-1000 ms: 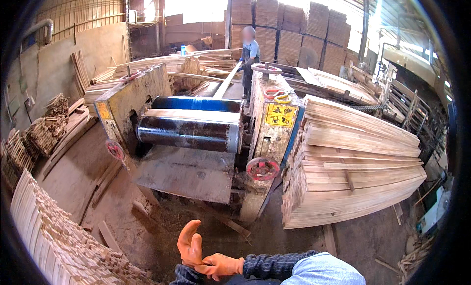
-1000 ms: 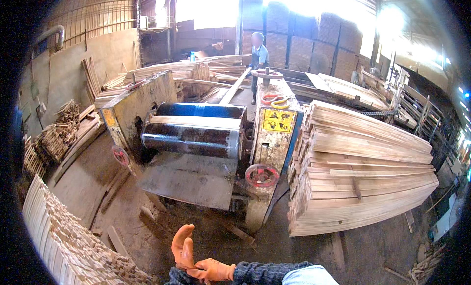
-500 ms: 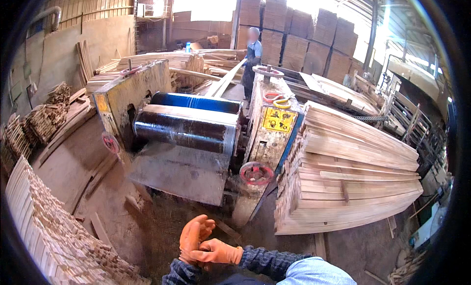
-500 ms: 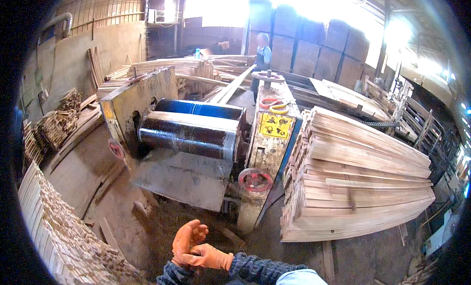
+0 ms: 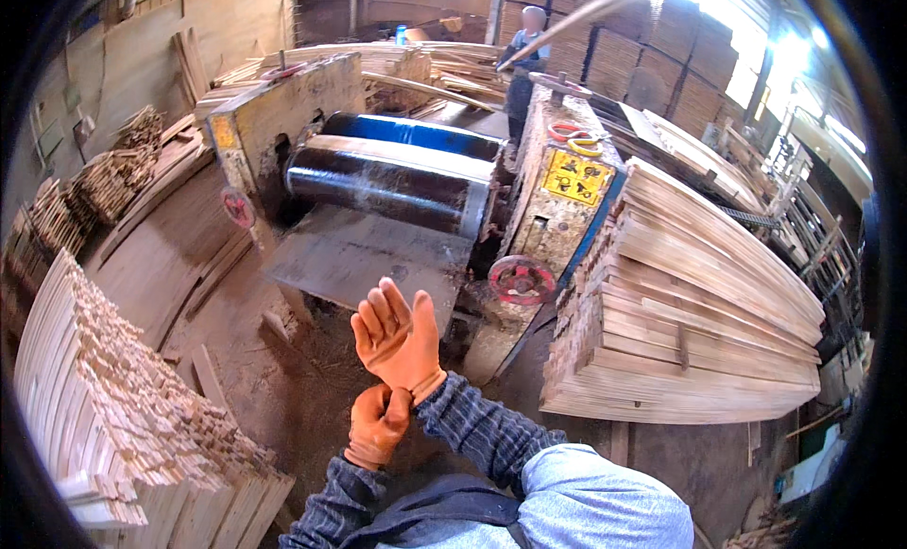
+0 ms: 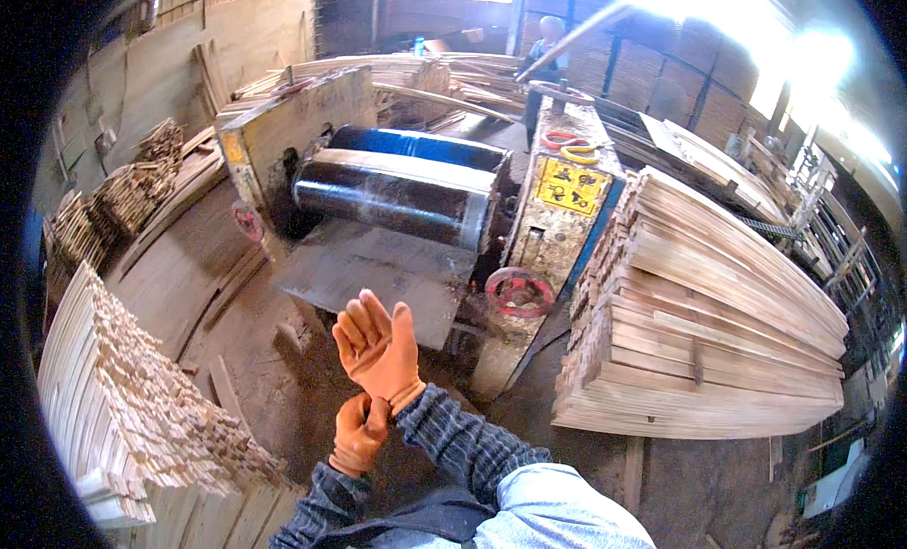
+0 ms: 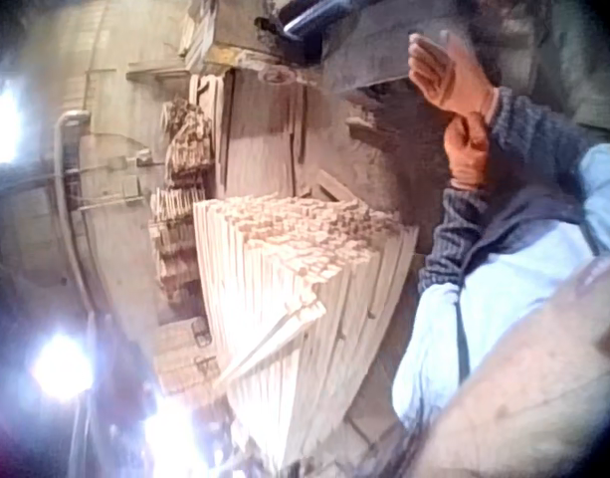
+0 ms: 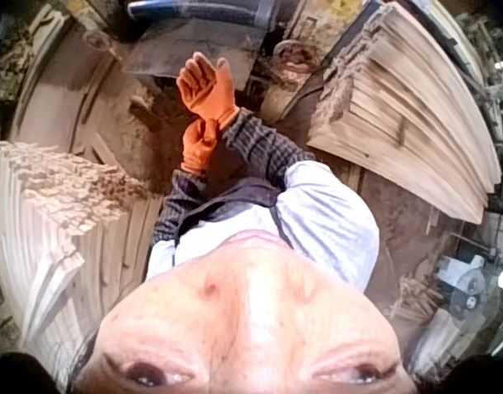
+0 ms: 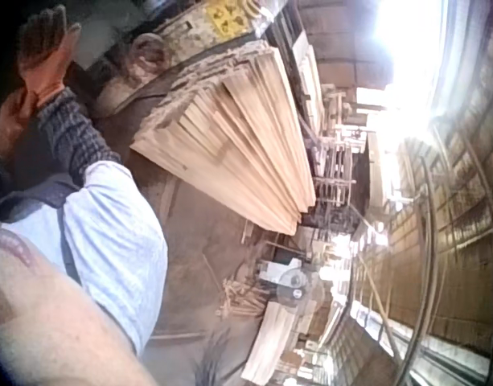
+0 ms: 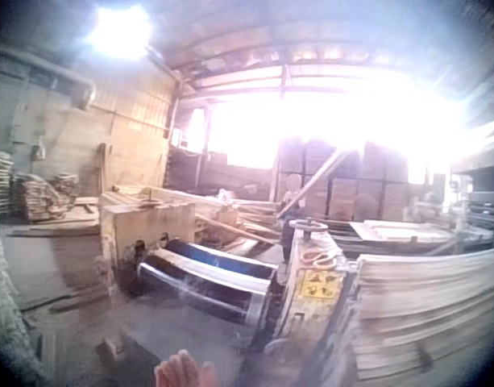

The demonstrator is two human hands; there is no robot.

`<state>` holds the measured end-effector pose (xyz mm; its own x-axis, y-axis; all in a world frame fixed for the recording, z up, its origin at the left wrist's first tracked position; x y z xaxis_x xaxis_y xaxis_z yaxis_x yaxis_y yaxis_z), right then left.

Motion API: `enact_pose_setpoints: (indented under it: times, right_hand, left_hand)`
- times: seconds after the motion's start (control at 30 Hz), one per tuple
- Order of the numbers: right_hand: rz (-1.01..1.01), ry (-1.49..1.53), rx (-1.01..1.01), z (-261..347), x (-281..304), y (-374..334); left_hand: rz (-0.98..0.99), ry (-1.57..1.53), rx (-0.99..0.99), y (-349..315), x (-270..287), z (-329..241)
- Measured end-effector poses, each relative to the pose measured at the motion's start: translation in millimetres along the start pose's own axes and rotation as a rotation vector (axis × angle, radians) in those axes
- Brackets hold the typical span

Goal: The person picks up wooden planks from a large stack and feeds them into a roller machine one at a time, then returns to the stack to retrieve and organize the remaining planks, eventually tying a red cord around the end of the stack.

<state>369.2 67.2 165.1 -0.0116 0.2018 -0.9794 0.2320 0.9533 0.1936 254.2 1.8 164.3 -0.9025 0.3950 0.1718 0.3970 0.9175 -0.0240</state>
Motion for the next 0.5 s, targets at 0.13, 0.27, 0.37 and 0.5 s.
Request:
enact_pose_setpoints:
  times: [0.13,0.27,0.37,0.5]
  right_hand:
    - [-0.187,-0.048,-0.008,-35.6,-17.9,5.5]
    - [-0.037,-0.389,-0.014,-77.3,-35.3,-7.6]
    - [0.206,-0.428,-0.042,-89.7,-18.0,0.2]
    - [0.522,-0.776,-0.101,-138.8,-11.4,-17.0]
  left_hand:
    - [-0.027,0.153,-0.192,-19.1,29.6,0.8]
    - [0.03,0.124,-0.231,-57.6,45.6,15.8]
    - [0.163,0.133,-0.112,-92.4,76.5,25.1]
    - [-0.396,0.021,0.079,-169.0,138.0,90.0]
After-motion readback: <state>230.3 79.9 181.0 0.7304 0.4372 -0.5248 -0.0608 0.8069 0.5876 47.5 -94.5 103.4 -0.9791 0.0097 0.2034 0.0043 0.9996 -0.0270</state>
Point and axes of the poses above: each hand's wrist, its own y-axis towards the middle knuckle, its own x-axis out of the back of the hand, z = x × y, the point moved 3 cm from there along y, towards the middle knuckle, and after that the axes turned 10 degrees about x, right-handed, at the moved point
